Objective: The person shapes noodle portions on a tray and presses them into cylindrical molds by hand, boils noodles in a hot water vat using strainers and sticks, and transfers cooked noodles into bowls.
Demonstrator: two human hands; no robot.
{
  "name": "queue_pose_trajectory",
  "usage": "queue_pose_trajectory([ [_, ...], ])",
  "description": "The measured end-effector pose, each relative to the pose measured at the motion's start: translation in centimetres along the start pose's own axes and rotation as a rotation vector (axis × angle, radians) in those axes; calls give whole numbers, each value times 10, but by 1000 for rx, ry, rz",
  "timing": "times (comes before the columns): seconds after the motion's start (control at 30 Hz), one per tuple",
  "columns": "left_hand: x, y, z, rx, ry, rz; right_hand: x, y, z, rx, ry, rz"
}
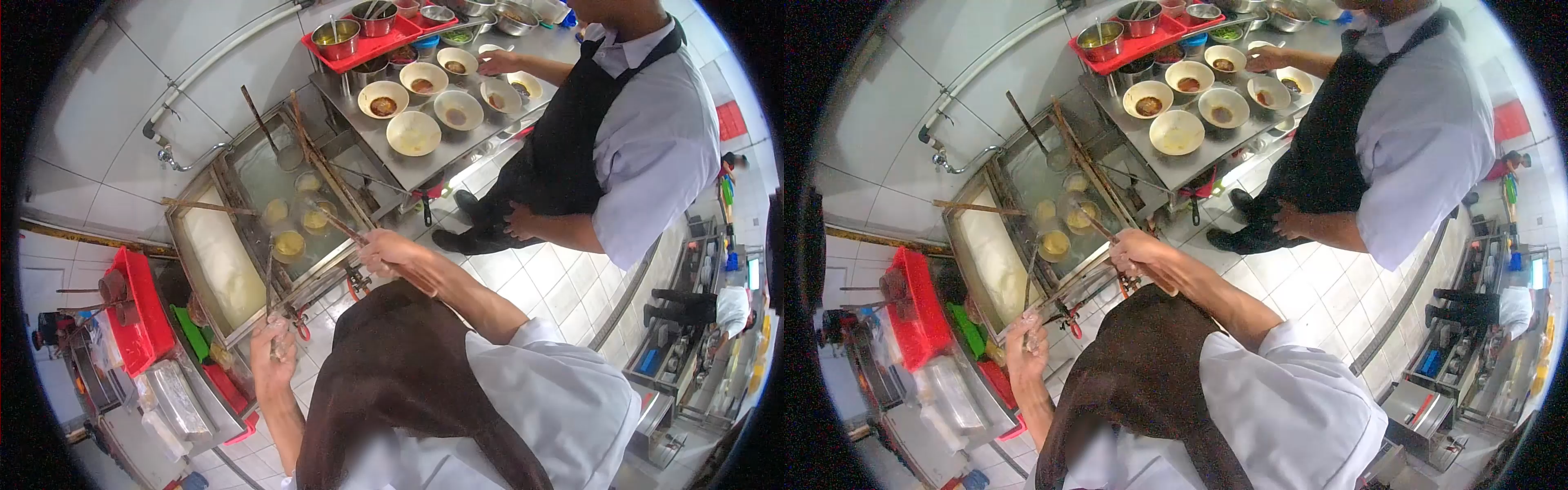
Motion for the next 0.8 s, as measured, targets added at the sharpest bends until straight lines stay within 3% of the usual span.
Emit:
queue_pose_trajectory([
  [0.1, -1, 6, -12, 70, -44, -21, 6, -11, -8, -274, -39, 90],
  [0.17, -6, 1, -12, 117, -95, -33, 8, -13, -2, -180, 28, 74],
  [0.23, -10, -9, -6, -3, 12, -20, 1, 0, 4, -31, 21, 22],
  [0.27, -9, -8, -2, 50, -62, -38, -5, 5, -2, -95, -70, 49],
  [0.4, 2, 3, -15, 160, -56, -30, 9, -13, -11, -337, -17, 75],
  [0.5, 0, -11, -6, 70, 32, -35, 3, -1, 3, -68, -27, 19],
  [0.57, 2, 1, -10, 129, -23, 6, 6, -9, -2, -178, -76, 46],
  [0.67, 1, -1, -12, 147, -18, -44, 11, -4, -13, -719, -60, 220],
  [0.7, 0, -5, -10, 125, -5, -59, 10, 0, -8, -717, -60, 217],
  [0.77, 4, -2, -13, 123, -1, -38, 7, -2, 5, -197, -57, 56],
  [0.8, 5, 2, -14, 121, -4, -14, 10, -7, 3, -187, -49, 93],
])
Point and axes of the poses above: each hand's wrist, its own x-axis towards the middle knuckle, its own z-axis out of the back of the hand, y = z × x, the point moved 6 cm from there along x, towards the middle knuckle, and after that the axes turned 9 degrees about z, right-handed, at the moved point
